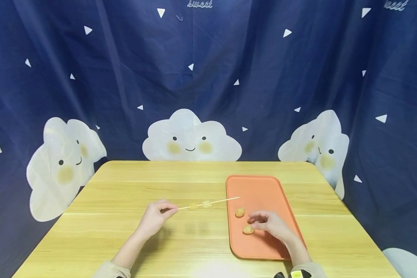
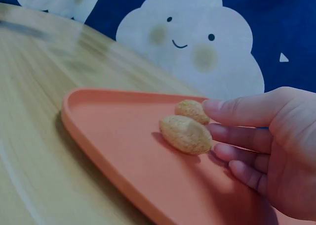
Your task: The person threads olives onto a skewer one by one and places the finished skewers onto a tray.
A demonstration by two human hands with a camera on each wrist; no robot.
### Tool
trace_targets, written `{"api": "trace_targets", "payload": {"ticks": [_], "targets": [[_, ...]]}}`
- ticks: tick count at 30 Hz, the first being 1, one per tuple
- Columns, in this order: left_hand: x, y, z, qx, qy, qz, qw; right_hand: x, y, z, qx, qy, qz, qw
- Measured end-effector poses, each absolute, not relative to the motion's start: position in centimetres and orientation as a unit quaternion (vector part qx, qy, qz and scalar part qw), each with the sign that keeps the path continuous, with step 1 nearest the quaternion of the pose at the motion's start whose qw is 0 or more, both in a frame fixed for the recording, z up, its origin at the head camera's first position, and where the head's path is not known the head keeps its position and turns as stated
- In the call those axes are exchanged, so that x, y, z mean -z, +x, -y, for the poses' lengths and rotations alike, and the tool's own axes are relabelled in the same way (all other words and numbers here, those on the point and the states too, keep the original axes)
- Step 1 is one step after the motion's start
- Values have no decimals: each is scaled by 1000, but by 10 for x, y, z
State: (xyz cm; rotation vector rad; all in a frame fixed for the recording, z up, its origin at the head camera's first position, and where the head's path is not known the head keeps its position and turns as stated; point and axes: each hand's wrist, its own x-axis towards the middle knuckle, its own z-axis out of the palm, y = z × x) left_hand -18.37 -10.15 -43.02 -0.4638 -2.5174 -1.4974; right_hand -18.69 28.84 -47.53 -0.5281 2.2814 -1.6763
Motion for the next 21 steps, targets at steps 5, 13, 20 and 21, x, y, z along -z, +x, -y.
{"api": "trace_targets", "payload": {"ticks": [5, 13, 20, 21], "targets": [[431, -183, 100, 504, -155, 845, 86, 479, -184, -286, 555, -186, -799, 137], [433, -183, 100, 507, -157, 844, 85, 476, -182, -282, 532, -192, -813, 139], [434, -185, 100, 505, -157, 845, 83, 476, -182, -280, 531, -188, -815, 135], [434, -185, 100, 506, -157, 844, 81, 476, -182, -280, 532, -186, -815, 135]]}}
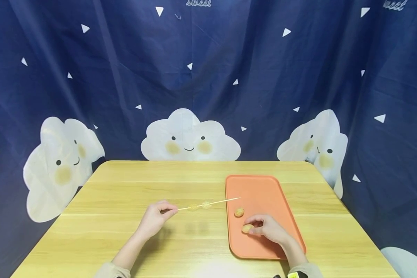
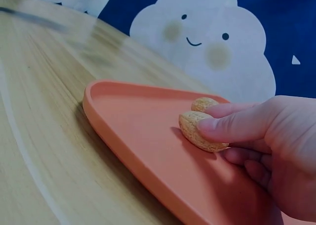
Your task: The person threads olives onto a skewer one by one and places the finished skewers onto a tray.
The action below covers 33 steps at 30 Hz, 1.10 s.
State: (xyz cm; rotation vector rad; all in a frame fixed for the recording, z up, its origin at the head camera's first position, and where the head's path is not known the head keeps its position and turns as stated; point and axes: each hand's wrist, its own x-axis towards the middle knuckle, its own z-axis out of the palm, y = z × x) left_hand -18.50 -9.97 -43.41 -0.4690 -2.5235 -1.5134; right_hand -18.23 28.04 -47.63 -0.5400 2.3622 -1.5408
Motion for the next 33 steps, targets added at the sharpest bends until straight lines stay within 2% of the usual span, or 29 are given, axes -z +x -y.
{"api": "trace_targets", "payload": {"ticks": [20, 33], "targets": [[433, -183, 106, 514, -145, 841, 84, 465, -184, -277, 535, -117, -830, 102], [431, -184, 113, 515, -136, 842, 88, 449, -181, -269, 598, -113, -789, 85]]}}
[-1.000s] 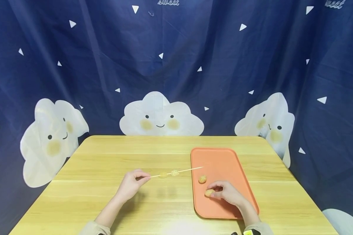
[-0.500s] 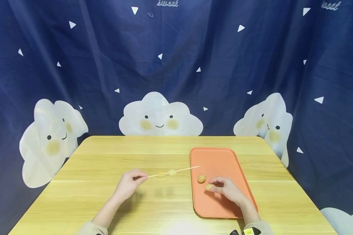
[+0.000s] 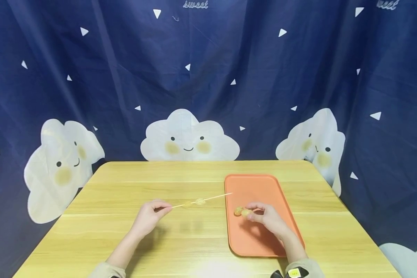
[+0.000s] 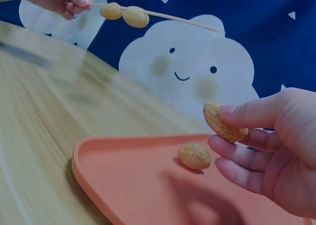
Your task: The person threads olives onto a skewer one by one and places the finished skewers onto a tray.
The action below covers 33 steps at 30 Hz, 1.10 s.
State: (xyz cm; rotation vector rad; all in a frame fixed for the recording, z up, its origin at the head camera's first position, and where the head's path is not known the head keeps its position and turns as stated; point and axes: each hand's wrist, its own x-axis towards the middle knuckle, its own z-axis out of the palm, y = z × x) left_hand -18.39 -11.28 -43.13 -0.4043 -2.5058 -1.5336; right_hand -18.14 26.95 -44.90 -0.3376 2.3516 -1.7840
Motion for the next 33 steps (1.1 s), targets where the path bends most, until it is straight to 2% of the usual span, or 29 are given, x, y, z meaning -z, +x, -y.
{"api": "trace_targets", "payload": {"ticks": [13, 22, 33], "targets": [[432, -185, 112, 524, -129, 838, 82, 437, -181, -260, 607, -149, -778, 57], [435, -185, 113, 531, -128, 834, 79, 431, -184, -253, 639, -125, -756, 62], [435, -183, 113, 520, -134, 840, 80, 434, -187, -245, 706, -144, -688, 82]]}}
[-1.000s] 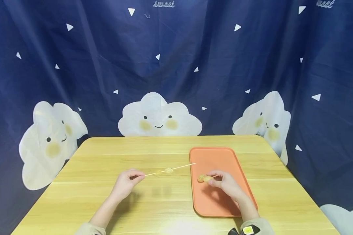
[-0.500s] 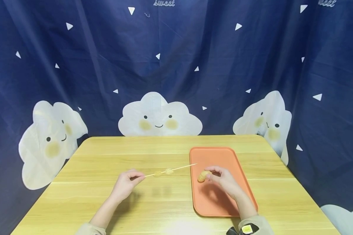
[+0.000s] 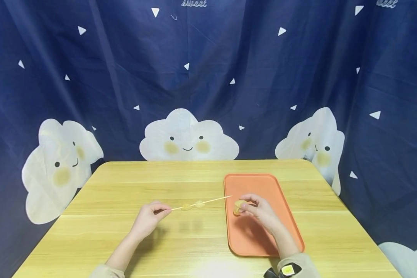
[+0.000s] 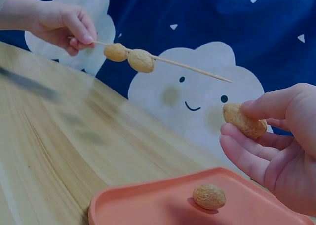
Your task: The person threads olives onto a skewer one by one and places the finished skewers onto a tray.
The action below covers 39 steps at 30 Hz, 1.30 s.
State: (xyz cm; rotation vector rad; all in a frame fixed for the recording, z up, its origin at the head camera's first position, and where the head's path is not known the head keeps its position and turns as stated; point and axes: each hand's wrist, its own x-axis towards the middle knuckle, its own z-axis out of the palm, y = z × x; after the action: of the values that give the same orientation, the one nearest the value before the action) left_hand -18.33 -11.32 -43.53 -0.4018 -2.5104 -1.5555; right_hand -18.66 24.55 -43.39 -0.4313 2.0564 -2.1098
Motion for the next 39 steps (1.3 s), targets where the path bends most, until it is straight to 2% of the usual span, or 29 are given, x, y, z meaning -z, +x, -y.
{"api": "trace_targets", "payload": {"ticks": [14, 23, 39], "targets": [[434, -181, 113, 520, -125, 842, 73, 440, -188, -244, 727, -189, -656, 75], [436, -181, 115, 520, -128, 841, 73, 436, -184, -241, 695, -164, -699, 48], [433, -179, 113, 502, -140, 851, 70, 432, -184, -243, 705, -155, -690, 50]]}}
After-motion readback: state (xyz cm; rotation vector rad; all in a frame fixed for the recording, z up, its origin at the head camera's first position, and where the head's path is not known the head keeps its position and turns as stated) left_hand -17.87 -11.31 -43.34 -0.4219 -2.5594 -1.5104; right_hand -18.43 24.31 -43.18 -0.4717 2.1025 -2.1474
